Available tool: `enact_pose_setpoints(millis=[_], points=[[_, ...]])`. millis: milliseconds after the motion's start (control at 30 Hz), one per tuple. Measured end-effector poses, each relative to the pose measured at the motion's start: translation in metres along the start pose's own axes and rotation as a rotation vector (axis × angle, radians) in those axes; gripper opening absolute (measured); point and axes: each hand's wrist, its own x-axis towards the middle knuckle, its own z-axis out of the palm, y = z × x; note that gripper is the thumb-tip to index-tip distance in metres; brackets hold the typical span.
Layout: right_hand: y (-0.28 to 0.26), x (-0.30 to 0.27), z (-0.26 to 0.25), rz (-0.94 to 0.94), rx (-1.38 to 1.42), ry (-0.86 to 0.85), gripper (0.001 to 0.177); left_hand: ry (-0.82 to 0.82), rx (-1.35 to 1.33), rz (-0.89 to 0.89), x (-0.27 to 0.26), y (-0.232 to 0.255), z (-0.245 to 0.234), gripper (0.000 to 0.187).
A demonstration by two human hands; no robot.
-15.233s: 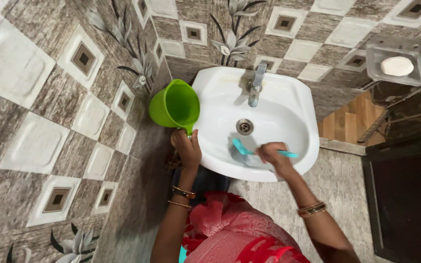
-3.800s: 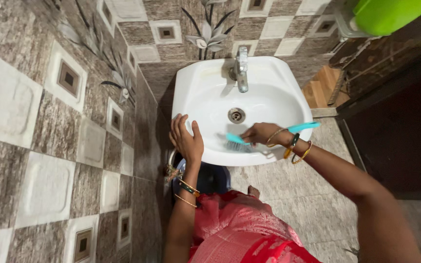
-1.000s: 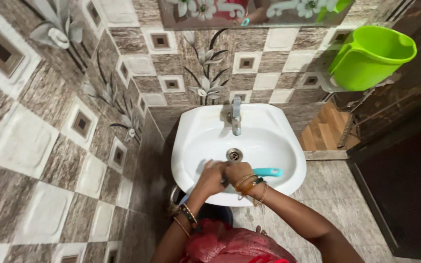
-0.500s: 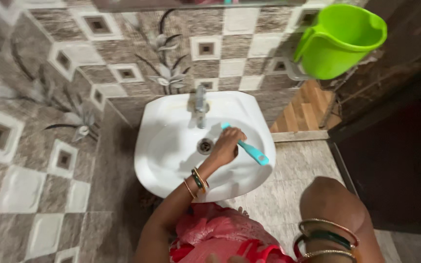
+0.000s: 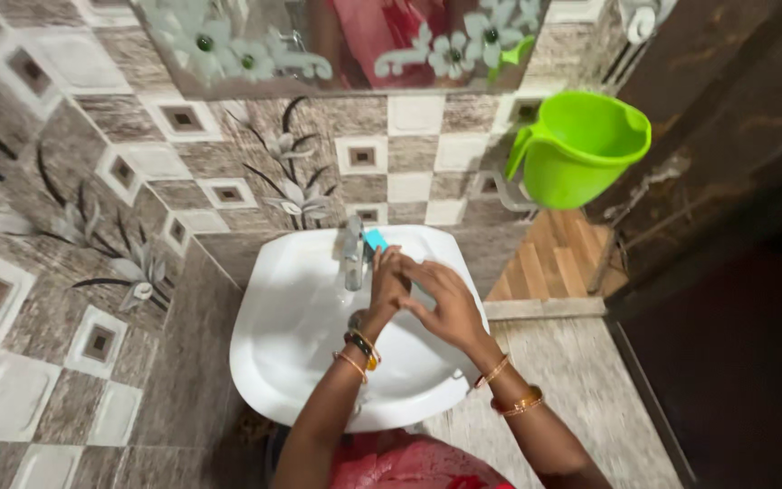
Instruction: The person uses a green cup to pour water into a white sink and scrubs the basin with a blue brush. They repeatedly rinse the brush and continue scrubbing different areas of the sink, including the drain and faucet base.
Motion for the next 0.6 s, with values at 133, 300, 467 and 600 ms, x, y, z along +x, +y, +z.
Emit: enact_pose_setpoints(millis=[133,300,467,600], points=[[0.049,-0.057,0.011,-0.026,0.137,0.064,0.034,0.060,-0.141,0.003,-0.024,0.011,-0.001,0.024],[0.105,-0.083,0.051,0.057,0.403,0.178,0.012,0.066,-0.084,-0.057,-0.015,0.002,0.011,0.027],[0.134,-0.044,0.076,0.250,0.774,0.148,0.023,0.066,-0.025,-0.098,0.010,-0.009,0.013,0.019],[0.122,-0.054,0.081,0.411,0.556,0.104,0.025,-0.129,-0.057,-0.253,-0.017,0.026,-0.002,0.015]])
